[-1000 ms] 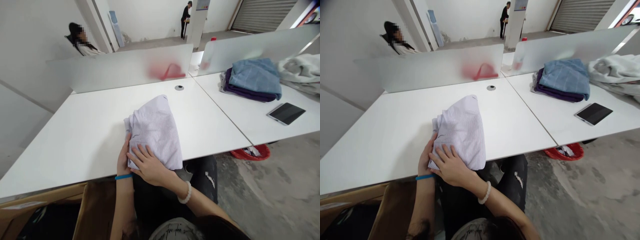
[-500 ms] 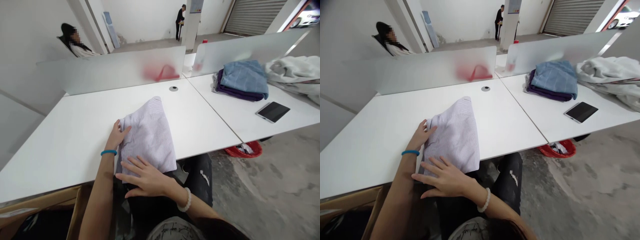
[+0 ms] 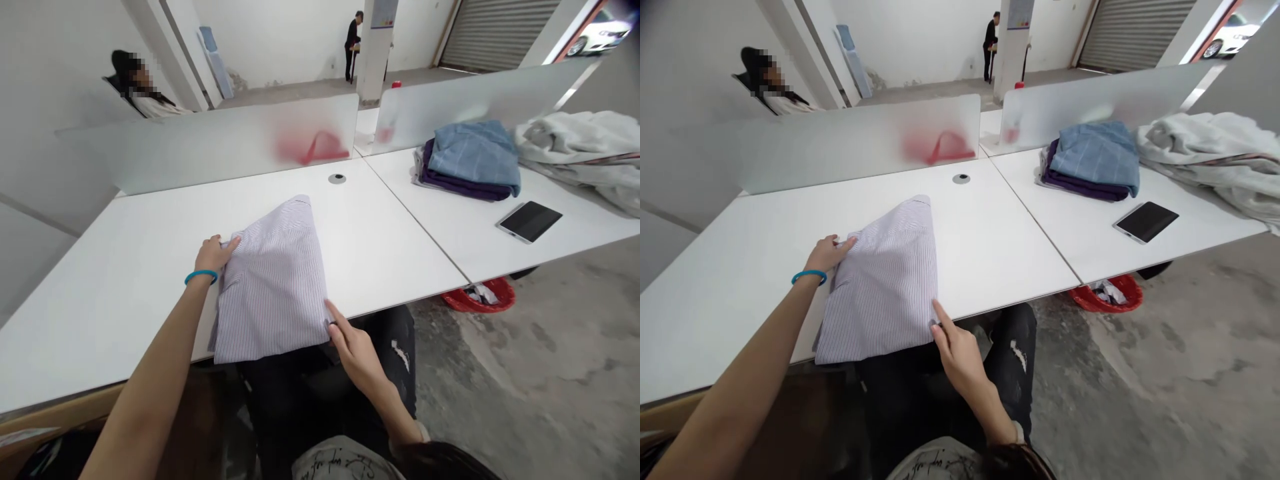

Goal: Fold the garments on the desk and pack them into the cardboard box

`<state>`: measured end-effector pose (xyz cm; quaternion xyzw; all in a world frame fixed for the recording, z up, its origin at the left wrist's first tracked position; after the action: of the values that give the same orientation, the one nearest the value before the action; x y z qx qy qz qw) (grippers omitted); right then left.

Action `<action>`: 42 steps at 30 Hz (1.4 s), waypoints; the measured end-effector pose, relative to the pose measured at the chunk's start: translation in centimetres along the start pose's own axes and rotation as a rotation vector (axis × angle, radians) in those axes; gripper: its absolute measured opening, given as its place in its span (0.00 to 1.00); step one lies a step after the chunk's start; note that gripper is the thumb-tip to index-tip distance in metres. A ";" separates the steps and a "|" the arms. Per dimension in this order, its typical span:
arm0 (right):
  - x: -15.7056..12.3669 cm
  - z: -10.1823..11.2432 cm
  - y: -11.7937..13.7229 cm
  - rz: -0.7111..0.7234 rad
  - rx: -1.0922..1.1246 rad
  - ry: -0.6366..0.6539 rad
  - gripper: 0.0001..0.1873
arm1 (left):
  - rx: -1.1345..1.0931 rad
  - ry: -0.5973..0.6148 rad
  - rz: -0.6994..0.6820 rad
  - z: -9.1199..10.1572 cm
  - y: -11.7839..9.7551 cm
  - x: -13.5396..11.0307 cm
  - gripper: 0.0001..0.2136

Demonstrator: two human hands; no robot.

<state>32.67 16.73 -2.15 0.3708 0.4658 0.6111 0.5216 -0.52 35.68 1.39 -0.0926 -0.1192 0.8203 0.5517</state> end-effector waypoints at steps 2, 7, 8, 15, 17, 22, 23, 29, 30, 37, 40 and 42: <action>0.6 -0.6 0.2 0.011 0.112 0.026 0.25 | 0.006 0.080 0.036 0.1 -0.5 0.7 0.37; -0.4 -2.5 -1.2 0.002 0.467 -0.121 0.15 | 0.063 0.151 -0.122 0.2 -1.6 0.5 0.21; -0.9 -2.7 -1.7 -0.024 0.557 -0.168 0.14 | 0.058 0.163 -0.181 0.3 -1.8 0.0 0.19; -1.9 -3.5 -2.5 -0.343 0.893 -0.071 0.26 | -0.068 0.255 -0.378 0.5 -2.5 -3.4 0.18; -1.7 -3.7 -2.0 -0.370 0.896 -0.029 0.27 | -0.107 0.256 -0.365 0.7 -2.7 -3.9 0.18; -2.2 -4.1 -1.0 -0.305 0.645 -0.055 0.24 | -0.323 0.101 -0.373 2.9 -1.4 -6.1 0.14; -2.2 -4.1 -0.8 -0.283 0.614 -0.043 0.23 | -0.363 0.065 -0.365 3.5 -0.5 -6.7 0.13; -0.2 -7.5 2.0 -0.164 0.554 0.258 0.23 | -0.512 -0.227 -0.112 9.5 10.0 -13.3 0.12; 0.2 -8.8 2.9 -0.145 0.559 0.340 0.24 | -0.531 -0.281 -0.036 10.8 12.3 -15.1 0.12; 0.8 -21.9 10.9 0.101 0.506 0.878 0.24 | -0.402 -0.668 0.412 17.7 27.9 -29.7 0.16; 0.5 -27.5 12.3 0.234 0.299 1.103 0.25 | -0.342 -0.661 0.744 16.4 33.6 -34.7 0.18; 0.4 -30.3 12.5 0.236 0.096 1.274 0.28 | -0.333 -0.581 0.905 14.1 36.6 -37.2 0.23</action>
<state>0.55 11.29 0.95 0.0071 0.6669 0.7430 0.0554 -22.90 -13.43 4.66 0.0091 -0.3425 0.9371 0.0672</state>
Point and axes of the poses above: each hand's wrist, its own x-axis towards the middle knuckle, its own z-axis out of the back of the hand, y = z × x, the point moved 1 cm from there along x, towards the middle knuckle, and after that the axes turned 10 degrees about x, right-handed, at the moved point
